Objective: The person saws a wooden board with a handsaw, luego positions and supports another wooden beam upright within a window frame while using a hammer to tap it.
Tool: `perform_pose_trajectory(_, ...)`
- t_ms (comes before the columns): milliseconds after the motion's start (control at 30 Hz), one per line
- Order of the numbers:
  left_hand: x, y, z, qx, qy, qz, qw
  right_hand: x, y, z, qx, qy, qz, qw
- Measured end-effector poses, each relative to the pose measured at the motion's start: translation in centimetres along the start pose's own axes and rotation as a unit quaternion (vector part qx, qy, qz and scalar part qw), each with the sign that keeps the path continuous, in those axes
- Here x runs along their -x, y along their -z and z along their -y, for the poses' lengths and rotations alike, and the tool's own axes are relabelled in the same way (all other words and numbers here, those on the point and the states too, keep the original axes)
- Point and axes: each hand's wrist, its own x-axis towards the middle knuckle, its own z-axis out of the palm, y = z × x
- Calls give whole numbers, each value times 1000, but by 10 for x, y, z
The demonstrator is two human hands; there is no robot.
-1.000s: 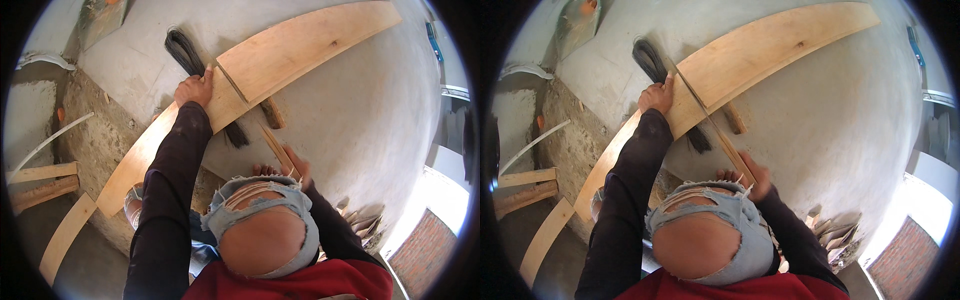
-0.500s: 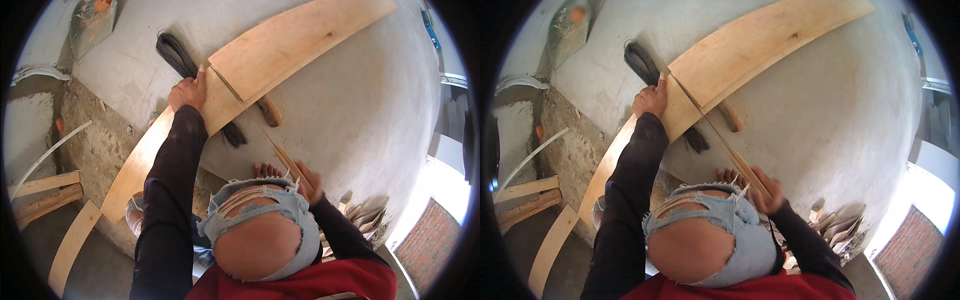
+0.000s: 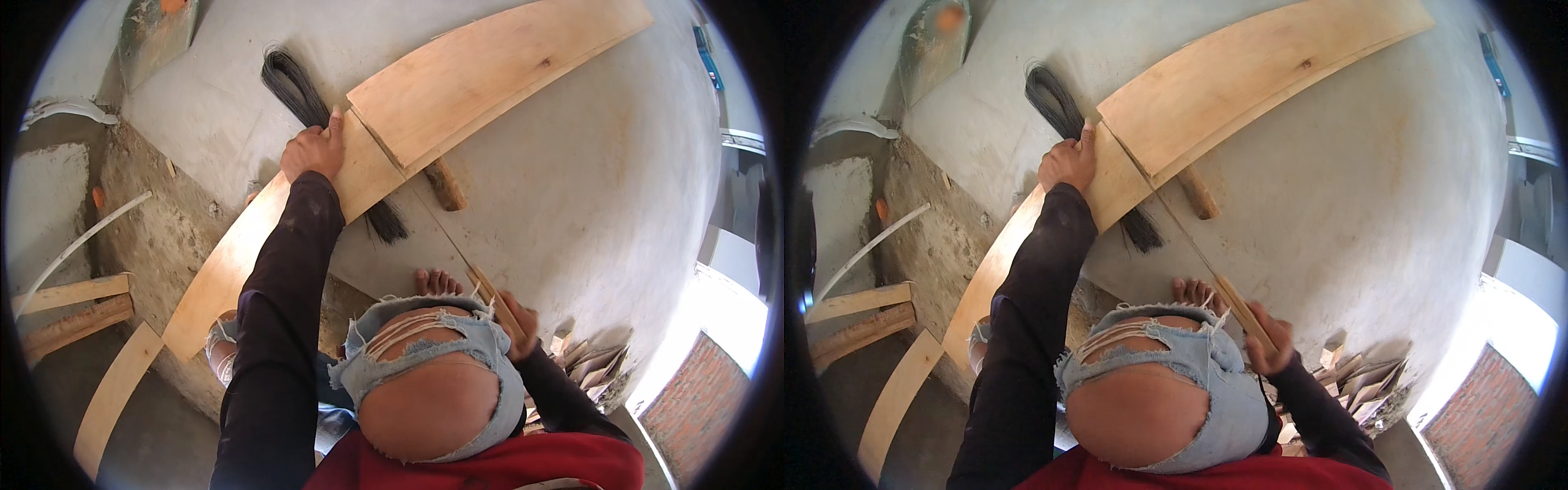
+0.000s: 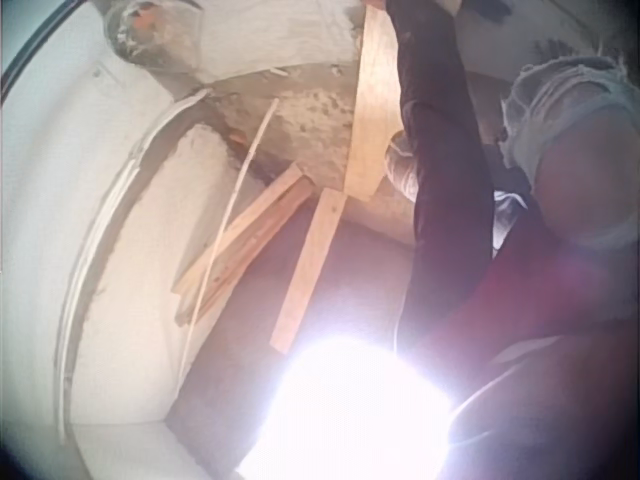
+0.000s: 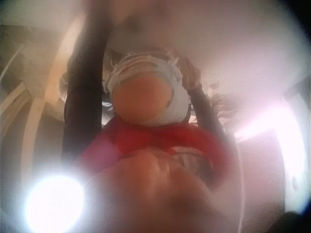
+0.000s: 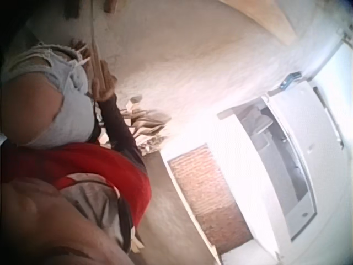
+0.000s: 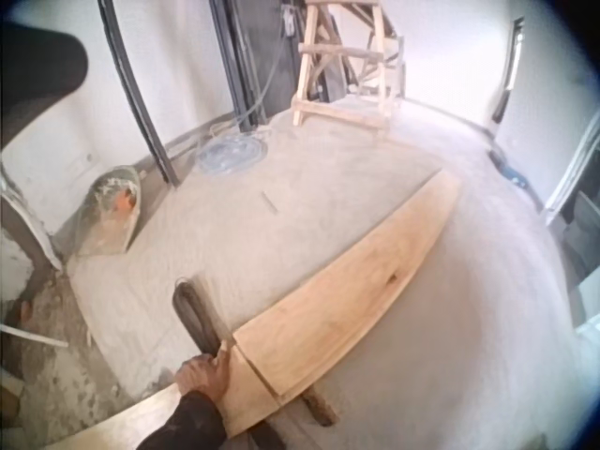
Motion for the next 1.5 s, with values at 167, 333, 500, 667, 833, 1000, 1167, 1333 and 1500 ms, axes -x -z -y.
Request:
perform_pose_trajectory(167, -4, -5, -3, 6, 0, -20, 1000, -58, -18, 9, -45, -45, 0, 998)
perform_pose_trajectory(333, -2, 2, 1, -11, 19, 23, 999, -96, -34, 19, -22, -16, -3, 1000)
perform_pose_trajectory(500, 1, 6, -2, 7, 43, 69, 997, 11, 14, 0, 72, 23, 16, 997)
perform_pose_trajectory(667, 1, 6, -7, -1, 31, 73, 997, -104, -32, 41, -49, -72, 23, 996)
perform_pose_trajectory(833, -6, 7, 3, -1, 23, 82, 996, -55, -24, -3, -32, -35, 3, 999)
perform_pose_trajectory(1000, -1, 4, 4, -1, 36, 53, 998, 1, 11, 6, 78, -46, 50, 995)
perform_pose_trajectory(1167, -4, 3, 1, 0, 24, 63, 998, -113, -40, 34, -20, -22, -10, 1000)
perform_pose_trajectory(1333, -4, 5, 3, -10, 16, 24, 1000, -8, -9, -25, 29, -6, -6, 1000)
perform_pose_trajectory(1500, -3, 4, -3, 3, 34, 69, 997, -35, -16, -13, 54, 1, -2, 999)
